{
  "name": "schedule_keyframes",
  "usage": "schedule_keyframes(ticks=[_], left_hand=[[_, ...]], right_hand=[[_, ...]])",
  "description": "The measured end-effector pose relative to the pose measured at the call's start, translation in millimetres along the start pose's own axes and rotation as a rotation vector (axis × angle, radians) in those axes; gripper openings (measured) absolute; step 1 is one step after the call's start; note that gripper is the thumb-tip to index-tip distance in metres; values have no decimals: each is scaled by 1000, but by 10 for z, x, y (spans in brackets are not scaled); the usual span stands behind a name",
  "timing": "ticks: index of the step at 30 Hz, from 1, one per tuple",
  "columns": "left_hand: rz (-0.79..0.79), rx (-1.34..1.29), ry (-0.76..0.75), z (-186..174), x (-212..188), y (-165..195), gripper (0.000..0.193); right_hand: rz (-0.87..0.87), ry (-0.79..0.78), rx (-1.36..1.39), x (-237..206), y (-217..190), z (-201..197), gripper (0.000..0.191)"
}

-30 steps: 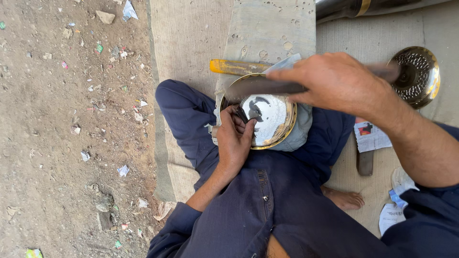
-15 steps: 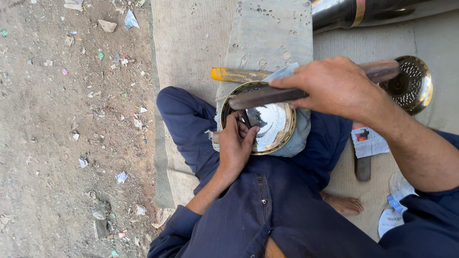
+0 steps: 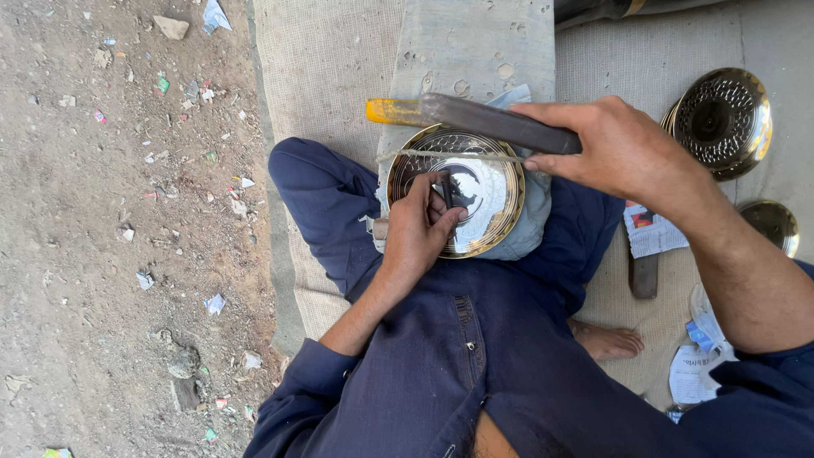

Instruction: The person sits cross-legged with a brass plate resting on a cloth pad on their lap. They hold a punch against the plate's surface and repeatedly strike it with a mallet to engrave a decorative pattern, repositioning the punch and rotating the plate as they work across the surface.

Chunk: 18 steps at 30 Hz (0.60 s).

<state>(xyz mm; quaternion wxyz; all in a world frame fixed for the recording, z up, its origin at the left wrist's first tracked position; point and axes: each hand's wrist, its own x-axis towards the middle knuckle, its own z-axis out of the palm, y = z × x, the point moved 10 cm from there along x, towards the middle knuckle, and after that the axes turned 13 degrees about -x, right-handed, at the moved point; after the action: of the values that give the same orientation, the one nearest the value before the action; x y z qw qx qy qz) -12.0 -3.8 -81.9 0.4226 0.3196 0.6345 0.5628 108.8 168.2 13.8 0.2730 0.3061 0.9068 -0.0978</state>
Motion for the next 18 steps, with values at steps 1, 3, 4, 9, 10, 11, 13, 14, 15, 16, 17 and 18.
schedule_keyframes(ticks=[1, 3, 4, 9, 10, 11, 13, 14, 15, 16, 17, 18], left_hand=[[-6, -20, -31, 25, 14, -12, 49], [10, -22, -86, 67, 30, -5, 50], [38, -3, -109, 80, 56, 22, 51], [33, -22, -262, 201, 129, 47, 50], [35, -32, -302, 229, 152, 65, 50], [36, -42, -340, 255, 167, 84, 50], [50, -26, -400, 292, 178, 130, 50], [62, -18, -427, 303, 203, 162, 49], [69, -20, -444, 307, 218, 188, 49], [74, -23, -462, 307, 231, 212, 49], [83, -23, -478, 296, 262, 241, 48], [81, -24, -527, 307, 268, 256, 49]], right_hand=[[146, -181, 1, -48, 152, 199, 66], [34, 11, 50, -76, 72, 62, 65], [-25, 113, 70, -103, 51, -16, 64], [70, 122, 218, -319, 308, 262, 67], [68, 164, 210, -365, 333, 289, 65], [27, 247, 332, -422, 332, 278, 67], [-56, 412, 578, -553, 343, 262, 69], [3, 327, 535, -557, 384, 409, 69], [67, 239, 492, -593, 435, 562, 69], [132, 150, 450, -646, 482, 723, 70], [165, 236, 548, -696, 514, 744, 70], [203, 318, 647, -750, 524, 797, 71]])
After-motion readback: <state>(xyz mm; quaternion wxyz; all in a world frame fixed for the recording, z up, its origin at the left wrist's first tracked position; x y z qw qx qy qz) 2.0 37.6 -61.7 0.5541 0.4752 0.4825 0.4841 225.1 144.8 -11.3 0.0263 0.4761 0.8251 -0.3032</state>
